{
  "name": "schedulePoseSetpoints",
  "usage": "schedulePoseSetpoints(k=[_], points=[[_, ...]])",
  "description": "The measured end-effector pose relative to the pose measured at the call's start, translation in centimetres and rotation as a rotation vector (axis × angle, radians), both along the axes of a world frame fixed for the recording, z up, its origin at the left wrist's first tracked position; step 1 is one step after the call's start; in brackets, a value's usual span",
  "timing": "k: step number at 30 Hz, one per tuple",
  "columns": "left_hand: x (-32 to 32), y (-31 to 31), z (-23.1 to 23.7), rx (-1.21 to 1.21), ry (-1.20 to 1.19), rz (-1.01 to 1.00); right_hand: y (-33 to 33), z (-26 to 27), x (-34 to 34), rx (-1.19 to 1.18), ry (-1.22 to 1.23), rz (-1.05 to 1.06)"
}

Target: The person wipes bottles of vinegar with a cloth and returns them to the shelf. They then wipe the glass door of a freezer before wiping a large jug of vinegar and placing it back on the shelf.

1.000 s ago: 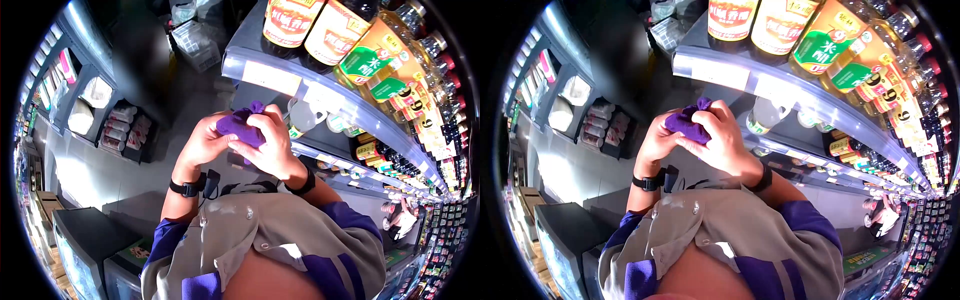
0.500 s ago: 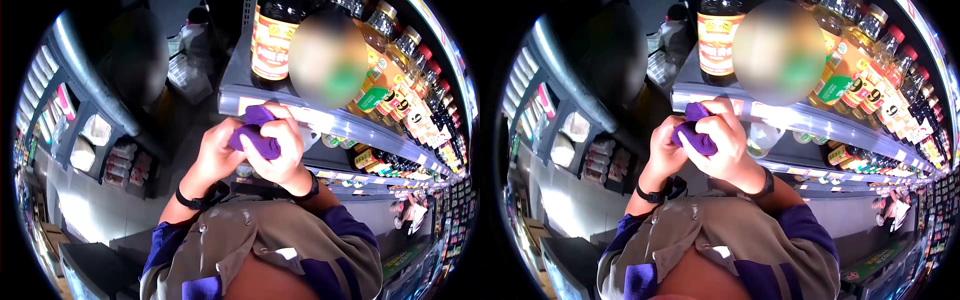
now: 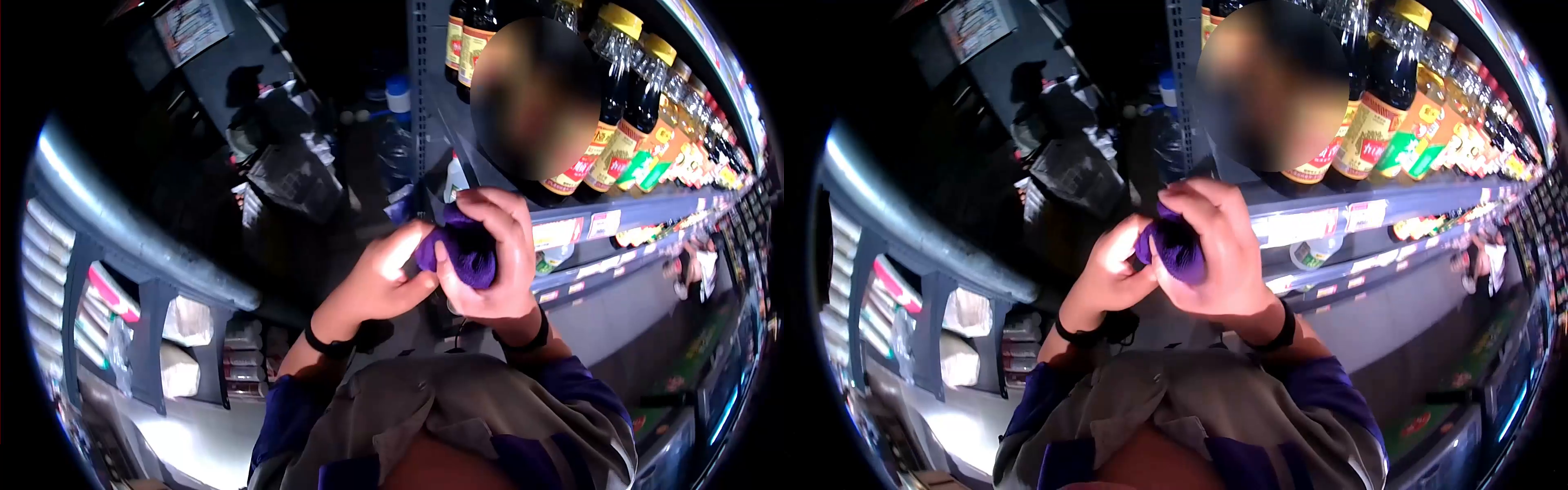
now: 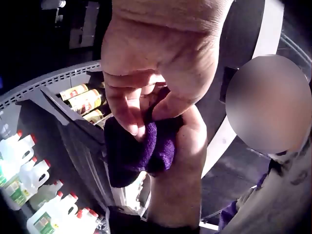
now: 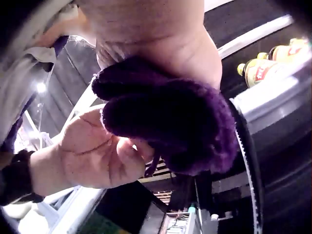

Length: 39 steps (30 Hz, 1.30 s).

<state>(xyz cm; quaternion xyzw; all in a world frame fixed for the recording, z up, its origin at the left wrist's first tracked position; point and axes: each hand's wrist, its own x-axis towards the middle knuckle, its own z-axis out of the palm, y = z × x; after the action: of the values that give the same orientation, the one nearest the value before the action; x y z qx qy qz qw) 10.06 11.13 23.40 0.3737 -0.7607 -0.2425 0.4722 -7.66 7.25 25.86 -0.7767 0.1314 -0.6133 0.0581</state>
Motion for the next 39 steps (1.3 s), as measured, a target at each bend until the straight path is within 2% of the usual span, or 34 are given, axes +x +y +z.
schedulePoseSetpoints(k=[2,5,6,9,11,12,14,16,18,19,20,22,23,25,26,28,31,32,34,36,39], points=[[-0.4,-1.0,0.2,0.041,0.023,-0.011,0.5,0.5,-0.3,0.060,0.032,-0.060],[-0.9,-3.8,-0.7,-0.229,0.058,-0.048,0.6,1.8,-0.2,0.052,0.084,-0.183],[-1.2,-4.2,-1.0,-0.099,0.123,-0.053,0.4,2.1,-0.2,0.069,0.104,-0.207],[-1.9,-5.5,-1.4,-0.173,0.228,-0.062,0.2,2.2,0.5,0.136,0.103,-0.230],[-1.8,-6.3,-1.8,-0.111,0.335,-0.048,0.0,1.8,1.5,-0.027,0.113,-0.276],[-1.5,-7.2,-2.6,-0.135,0.413,-0.069,-0.1,1.2,2.1,-0.035,0.095,-0.290],[0.0,-7.3,-1.0,-0.254,0.329,-0.097,-0.6,0.8,3.5,-0.073,0.107,-0.322],[0.9,-9.1,-1.0,-0.182,0.392,-0.214,-1.6,1.0,4.5,-0.058,0.117,-0.355],[1.7,-11.3,-0.7,-0.202,0.370,-0.188,-2.8,1.4,5.7,-0.049,0.151,-0.432],[2.2,-12.6,-0.4,-0.297,0.296,-0.179,-3.5,1.3,6.4,-0.031,0.122,-0.453],[2.7,-13.9,-0.4,-0.285,0.270,-0.163,-4.4,1.1,7.0,-0.013,0.082,-0.475],[3.6,-17.3,-0.2,-0.440,0.207,-0.220,-5.7,1.0,8.1,0.099,0.095,-0.569],[3.9,-19.1,-0.4,-0.437,0.210,-0.259,-6.2,1.3,8.7,0.152,0.077,-0.618],[4.1,-22.6,-0.2,-0.274,0.328,-0.307,-7.6,2.3,9.7,0.206,0.081,-0.724],[4.4,-24.3,0.6,-0.239,0.264,-0.279,-8.2,2.7,10.2,0.225,0.060,-0.780],[3.5,-26.9,1.9,-0.249,0.324,-0.242,-9.9,3.6,11.2,0.284,0.055,-0.947],[1.6,-29.5,3.3,-0.318,0.380,-0.336,-13.1,3.5,10.8,0.229,0.082,-1.154],[1.2,-30.1,3.2,-0.397,0.348,-0.312,-14.0,3.5,10.4,0.184,0.098,-1.233],[0.5,-30.6,3.2,-0.361,0.297,-0.222,-14.9,4.4,10.2,0.203,0.064,-1.251],[0.6,-30.4,2.9,-0.328,0.308,-0.259,-15.2,4.8,10.1,0.521,0.034,-1.115],[0.4,-30.6,2.8,-0.238,0.412,-0.389,-15.4,4.3,10.4,0.581,-0.002,-1.117]])
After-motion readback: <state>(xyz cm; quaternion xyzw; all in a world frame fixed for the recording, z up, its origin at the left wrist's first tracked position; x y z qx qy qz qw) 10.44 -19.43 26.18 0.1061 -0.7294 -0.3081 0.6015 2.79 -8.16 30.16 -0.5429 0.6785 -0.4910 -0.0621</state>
